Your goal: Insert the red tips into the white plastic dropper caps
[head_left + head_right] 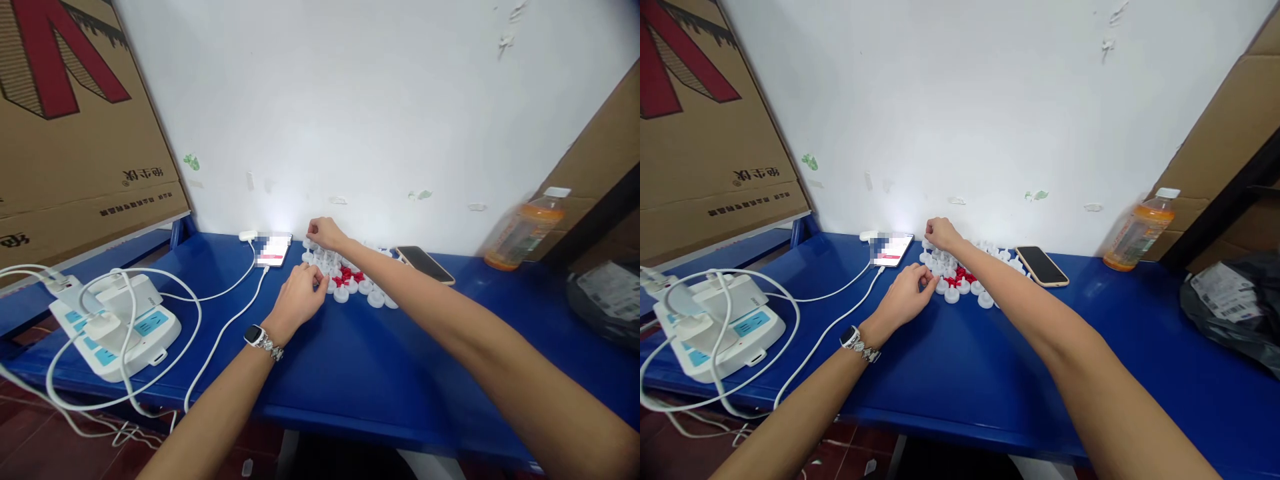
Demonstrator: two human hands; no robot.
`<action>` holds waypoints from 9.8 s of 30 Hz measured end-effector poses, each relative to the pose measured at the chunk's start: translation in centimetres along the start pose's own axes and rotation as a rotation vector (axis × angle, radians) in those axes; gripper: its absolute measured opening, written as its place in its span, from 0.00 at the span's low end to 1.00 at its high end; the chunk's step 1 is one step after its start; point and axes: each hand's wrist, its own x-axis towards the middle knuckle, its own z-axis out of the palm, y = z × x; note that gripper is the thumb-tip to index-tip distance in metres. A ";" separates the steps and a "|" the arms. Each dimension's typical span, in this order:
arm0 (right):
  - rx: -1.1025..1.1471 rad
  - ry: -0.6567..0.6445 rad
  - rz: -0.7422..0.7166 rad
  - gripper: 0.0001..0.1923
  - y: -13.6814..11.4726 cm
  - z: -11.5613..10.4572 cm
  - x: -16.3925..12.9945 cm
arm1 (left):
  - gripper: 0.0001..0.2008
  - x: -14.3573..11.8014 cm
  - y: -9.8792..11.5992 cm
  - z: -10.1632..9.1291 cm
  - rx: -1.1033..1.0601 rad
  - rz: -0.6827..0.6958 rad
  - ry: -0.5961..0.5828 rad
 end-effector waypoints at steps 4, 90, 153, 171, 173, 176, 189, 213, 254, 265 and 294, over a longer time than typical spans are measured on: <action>-0.004 -0.083 -0.018 0.05 -0.1 -0.3 0.2 | 0.13 0.0 -0.1 0.1 -0.015 0.015 0.007; 0.984 0.273 0.141 0.16 -2.6 -4.4 -16.7 | 0.14 -1.0 3.0 0.5 -0.203 0.252 0.005; -0.087 -0.233 -0.051 0.07 -1.3 -0.7 -2.0 | 0.11 -0.2 -0.1 -1.3 0.074 -0.198 -0.180; 0.249 0.025 0.042 0.15 -0.3 -7.6 -13.9 | 0.20 -0.7 1.8 -0.1 -0.007 0.087 0.002; 0.008 0.005 0.031 0.11 0.5 -7.8 -14.4 | 0.20 -0.7 1.7 0.1 -0.003 0.110 -0.022; -0.202 -0.060 0.017 0.09 1.3 -7.4 -14.7 | 0.20 -0.6 1.6 0.2 -0.005 0.129 -0.041; -0.224 -0.121 0.015 0.08 1.9 -6.0 -14.2 | 0.19 -0.5 1.8 -0.1 0.016 0.126 -0.044; 0.888 0.044 0.098 0.16 -0.7 -5.5 -15.2 | 0.17 -0.8 1.8 -0.1 -0.086 0.177 -0.095; 0.382 0.460 -0.013 0.13 -4.4 -4.2 -17.0 | 0.14 -1.0 2.0 0.2 -0.206 0.248 0.035; 0.638 0.211 0.015 0.10 -3.6 -4.8 -13.9 | 0.25 -0.6 1.2 -0.8 -0.138 0.117 0.041; -0.311 -0.112 0.158 0.12 2.3 -2.0 0.9 | 0.12 0.7 0.0 -0.9 0.281 -0.160 -0.162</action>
